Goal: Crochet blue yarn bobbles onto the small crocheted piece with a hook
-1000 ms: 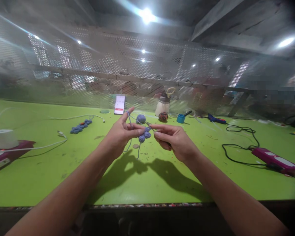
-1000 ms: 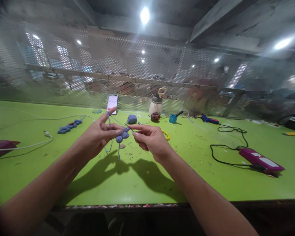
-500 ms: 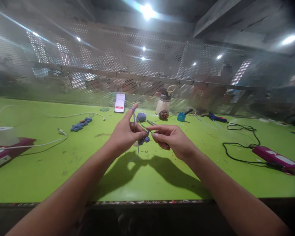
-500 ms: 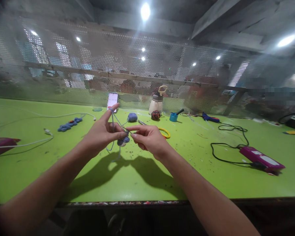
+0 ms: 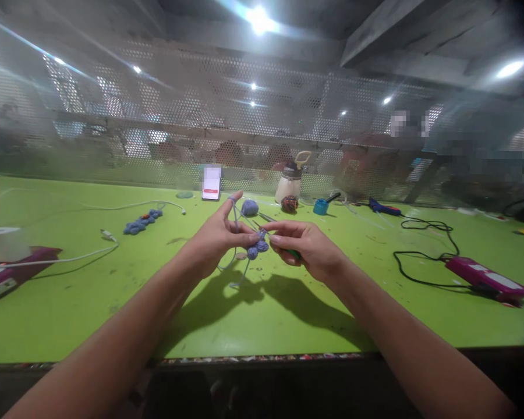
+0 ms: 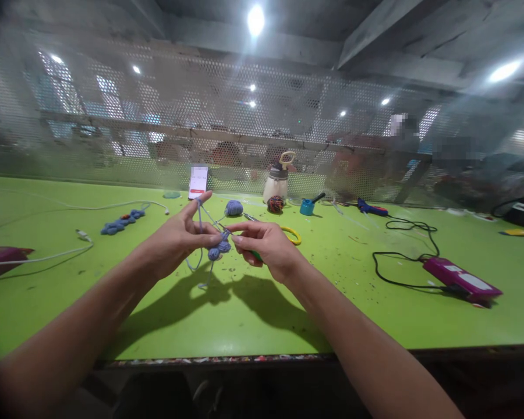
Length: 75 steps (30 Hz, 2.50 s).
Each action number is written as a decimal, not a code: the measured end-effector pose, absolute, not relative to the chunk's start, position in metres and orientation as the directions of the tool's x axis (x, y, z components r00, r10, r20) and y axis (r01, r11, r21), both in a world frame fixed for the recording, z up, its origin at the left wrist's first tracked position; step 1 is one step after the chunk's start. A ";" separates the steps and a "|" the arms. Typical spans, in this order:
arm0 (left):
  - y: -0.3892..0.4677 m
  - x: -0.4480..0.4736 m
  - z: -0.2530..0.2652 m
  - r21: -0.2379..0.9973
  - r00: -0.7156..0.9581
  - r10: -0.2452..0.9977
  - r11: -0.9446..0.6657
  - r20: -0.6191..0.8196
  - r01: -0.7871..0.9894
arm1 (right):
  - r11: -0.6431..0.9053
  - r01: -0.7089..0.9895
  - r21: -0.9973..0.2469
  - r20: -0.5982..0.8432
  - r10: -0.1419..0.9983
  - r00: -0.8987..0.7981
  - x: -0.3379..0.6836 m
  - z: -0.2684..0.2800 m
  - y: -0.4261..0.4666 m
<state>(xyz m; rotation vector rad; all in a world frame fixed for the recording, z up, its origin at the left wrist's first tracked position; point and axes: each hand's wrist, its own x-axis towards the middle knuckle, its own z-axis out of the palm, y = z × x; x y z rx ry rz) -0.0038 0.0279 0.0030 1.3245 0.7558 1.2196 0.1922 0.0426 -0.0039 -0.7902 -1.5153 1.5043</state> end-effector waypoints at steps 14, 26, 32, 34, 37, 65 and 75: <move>0.028 -0.005 0.005 0.961 0.285 0.924 -0.208 0.254 -0.184 | 0.290 0.031 -0.956 0.245 0.857 -0.453 0.199 0.005 0.041; 0.018 0.020 -0.016 0.469 0.155 0.694 -0.616 0.703 0.633 | 0.053 -0.257 -0.965 0.110 0.971 -0.214 0.174 -0.014 0.039; 0.023 0.013 -0.004 0.940 0.084 0.938 -0.327 0.335 -0.093 | 0.102 -0.336 -0.936 0.159 0.976 -0.147 0.171 -0.012 0.031; 0.024 0.009 0.001 0.951 0.111 0.970 -0.182 0.215 -0.251 | 0.146 -0.323 -0.935 0.207 0.965 -0.162 0.172 -0.011 0.031; 0.025 0.005 0.006 0.932 0.123 0.984 -0.078 0.129 -0.353 | 0.200 -0.277 -0.940 0.261 0.943 -0.204 0.175 -0.011 0.032; 0.031 -0.013 0.007 0.991 0.335 0.938 -0.049 0.088 -0.122 | 0.456 0.101 -0.884 0.351 0.791 -0.501 0.203 0.006 0.041; 0.029 -0.016 0.011 0.992 0.320 0.939 -0.127 0.129 -0.030 | 0.695 0.339 -0.634 0.428 0.681 -0.594 0.213 0.010 0.041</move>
